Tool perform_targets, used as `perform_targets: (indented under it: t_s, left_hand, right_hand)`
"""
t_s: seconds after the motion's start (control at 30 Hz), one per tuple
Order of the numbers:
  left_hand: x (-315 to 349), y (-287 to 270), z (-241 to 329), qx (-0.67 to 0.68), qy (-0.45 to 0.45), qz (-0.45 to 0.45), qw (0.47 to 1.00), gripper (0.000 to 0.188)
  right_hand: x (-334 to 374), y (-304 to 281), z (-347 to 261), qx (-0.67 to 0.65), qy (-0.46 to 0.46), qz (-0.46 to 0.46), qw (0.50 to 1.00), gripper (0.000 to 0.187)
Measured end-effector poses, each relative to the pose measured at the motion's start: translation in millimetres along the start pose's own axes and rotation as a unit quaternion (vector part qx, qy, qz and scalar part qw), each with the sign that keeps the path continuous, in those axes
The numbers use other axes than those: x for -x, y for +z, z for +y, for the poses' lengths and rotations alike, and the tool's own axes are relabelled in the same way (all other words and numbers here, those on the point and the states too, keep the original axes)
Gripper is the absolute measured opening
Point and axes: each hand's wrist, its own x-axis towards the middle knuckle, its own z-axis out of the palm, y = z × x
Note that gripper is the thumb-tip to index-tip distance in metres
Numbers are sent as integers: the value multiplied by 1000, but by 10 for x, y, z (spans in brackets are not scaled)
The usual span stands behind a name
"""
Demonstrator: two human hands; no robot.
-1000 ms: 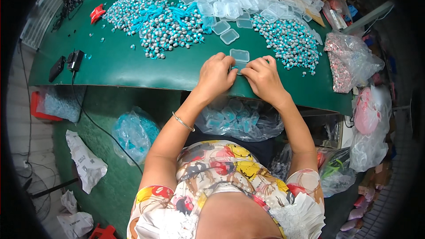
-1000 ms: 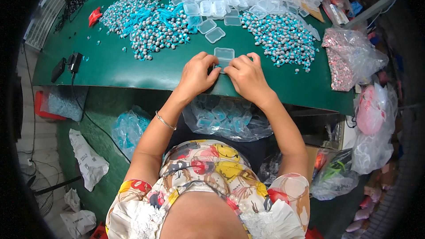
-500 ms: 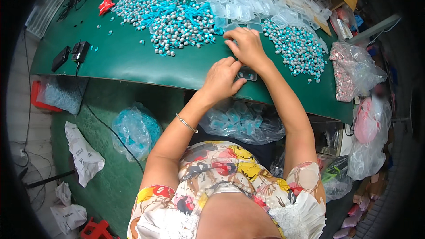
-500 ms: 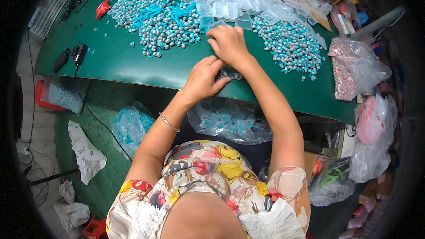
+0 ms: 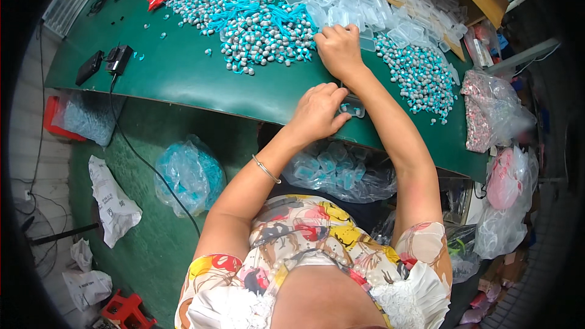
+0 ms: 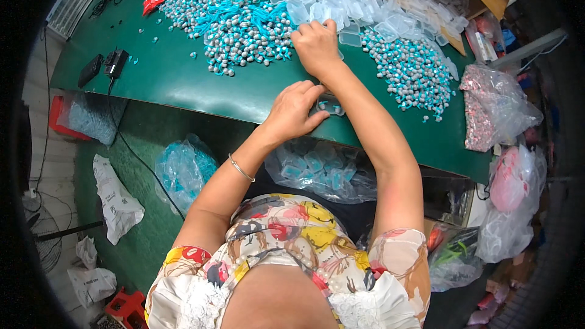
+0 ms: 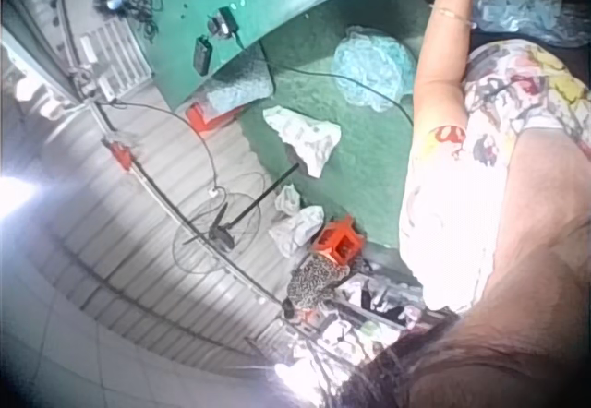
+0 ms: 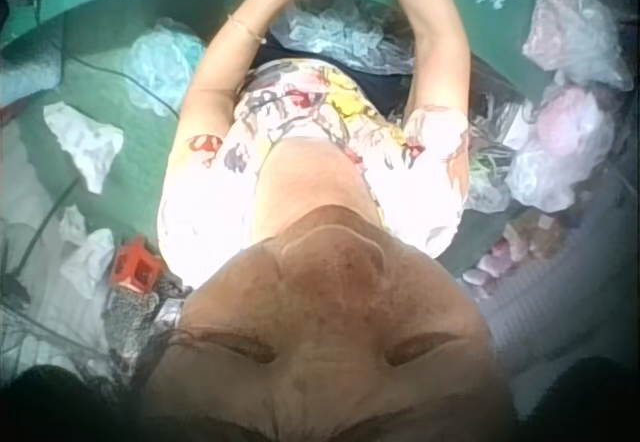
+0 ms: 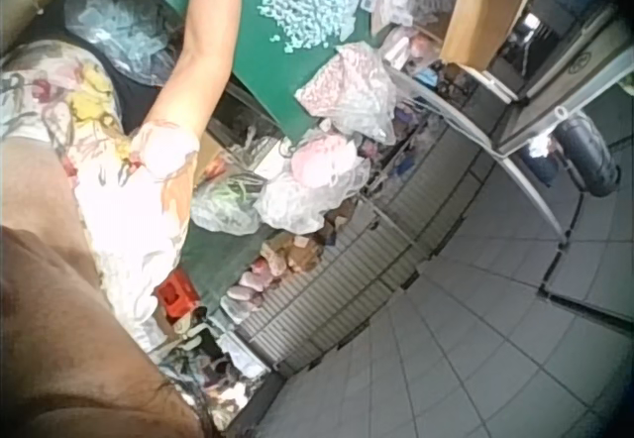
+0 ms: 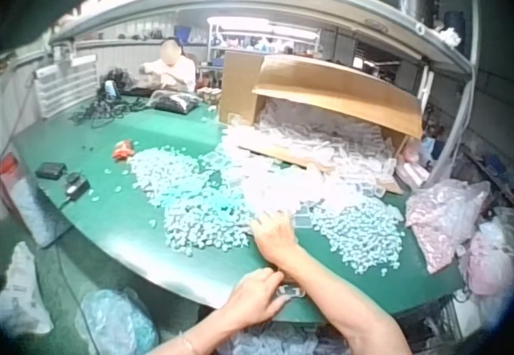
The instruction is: Packing small blue and white beads into small plastic cases and closing the lids.
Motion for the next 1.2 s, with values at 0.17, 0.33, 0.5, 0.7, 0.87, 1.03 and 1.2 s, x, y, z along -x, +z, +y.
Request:
perform_targets:
  t_s: [0.17,0.33,0.5,0.7,0.87,1.03,1.2]
  left_hand:
    - [9,13,7,4,4,7,1000,42]
    - [5,-3,16,15,3,5,1000,41]
    - [-12,-19,21,18,-3,1,1000,41]
    - [-27,-2,9,23,4,8,1000,40]
    - [-34,-34,50,24,-42,-36,998,40]
    - [-26,-29,39,31,-31,-28,999,40]
    - [-5,18,-22,23,2,8,1000,42]
  right_hand:
    - [255,-351,57,-235,135,24,962,8]
    - [618,-579,200,-507,340,-4,792,7]
    - [887,-944,344,-594,337,-6,731,13]
    - [813,-1232,191,-290,91,-94,948,14]
    - [739,-1207,50,-243,29,-123,962,14]
    - [843,-1173,75,-285,71,-164,942,15]
    - [909,-1101,114,-323,98,-169,926,14]
